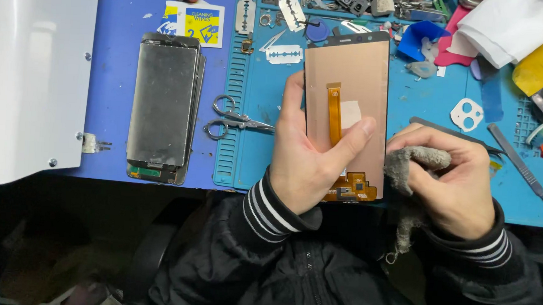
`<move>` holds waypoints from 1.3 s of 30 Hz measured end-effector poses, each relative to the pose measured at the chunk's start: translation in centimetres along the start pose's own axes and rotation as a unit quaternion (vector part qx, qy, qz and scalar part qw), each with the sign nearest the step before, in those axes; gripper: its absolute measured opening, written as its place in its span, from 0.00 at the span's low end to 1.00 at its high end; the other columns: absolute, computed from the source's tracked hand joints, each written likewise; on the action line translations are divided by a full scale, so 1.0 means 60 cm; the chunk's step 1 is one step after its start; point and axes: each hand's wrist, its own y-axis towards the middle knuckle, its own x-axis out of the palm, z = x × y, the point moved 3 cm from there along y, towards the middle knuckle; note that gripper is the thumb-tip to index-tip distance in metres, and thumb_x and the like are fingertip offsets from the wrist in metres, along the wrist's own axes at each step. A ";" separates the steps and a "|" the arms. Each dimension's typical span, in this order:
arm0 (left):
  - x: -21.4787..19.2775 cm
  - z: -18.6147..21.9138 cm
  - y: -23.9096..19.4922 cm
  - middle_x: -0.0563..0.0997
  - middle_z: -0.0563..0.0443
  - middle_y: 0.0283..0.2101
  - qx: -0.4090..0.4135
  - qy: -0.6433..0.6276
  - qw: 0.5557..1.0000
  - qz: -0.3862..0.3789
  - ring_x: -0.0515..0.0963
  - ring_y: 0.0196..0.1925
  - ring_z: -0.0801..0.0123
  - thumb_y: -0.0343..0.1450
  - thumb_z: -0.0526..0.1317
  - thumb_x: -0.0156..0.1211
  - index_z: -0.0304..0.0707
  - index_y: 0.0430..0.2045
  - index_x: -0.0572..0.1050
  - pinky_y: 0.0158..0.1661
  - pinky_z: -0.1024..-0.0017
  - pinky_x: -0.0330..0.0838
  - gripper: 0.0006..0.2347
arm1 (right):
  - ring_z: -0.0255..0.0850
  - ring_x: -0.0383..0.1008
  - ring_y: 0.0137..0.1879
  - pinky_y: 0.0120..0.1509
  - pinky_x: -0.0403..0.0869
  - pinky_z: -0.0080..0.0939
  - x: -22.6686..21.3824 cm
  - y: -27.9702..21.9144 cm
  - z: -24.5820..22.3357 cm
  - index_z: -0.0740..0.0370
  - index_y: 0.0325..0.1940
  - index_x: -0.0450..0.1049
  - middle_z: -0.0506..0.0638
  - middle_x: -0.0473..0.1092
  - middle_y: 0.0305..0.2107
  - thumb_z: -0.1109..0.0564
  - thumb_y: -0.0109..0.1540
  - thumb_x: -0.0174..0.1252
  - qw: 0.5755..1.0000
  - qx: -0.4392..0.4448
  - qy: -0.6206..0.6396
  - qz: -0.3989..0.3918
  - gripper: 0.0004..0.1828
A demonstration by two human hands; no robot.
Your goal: The recorder is cleaning a smartphone screen component with a cleaning cloth and spray on a workbench.
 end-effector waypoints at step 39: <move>0.017 0.024 -0.012 0.81 0.47 0.43 0.033 0.035 0.999 -0.019 0.83 0.42 0.65 0.69 0.39 0.64 0.36 0.54 0.67 0.48 0.68 0.80 0.20 | 0.35 0.76 0.32 0.38 0.73 0.33 0.007 -0.001 -0.005 0.63 0.33 0.80 0.48 0.78 0.28 0.65 0.54 0.63 0.991 -0.079 -0.014 0.107 0.05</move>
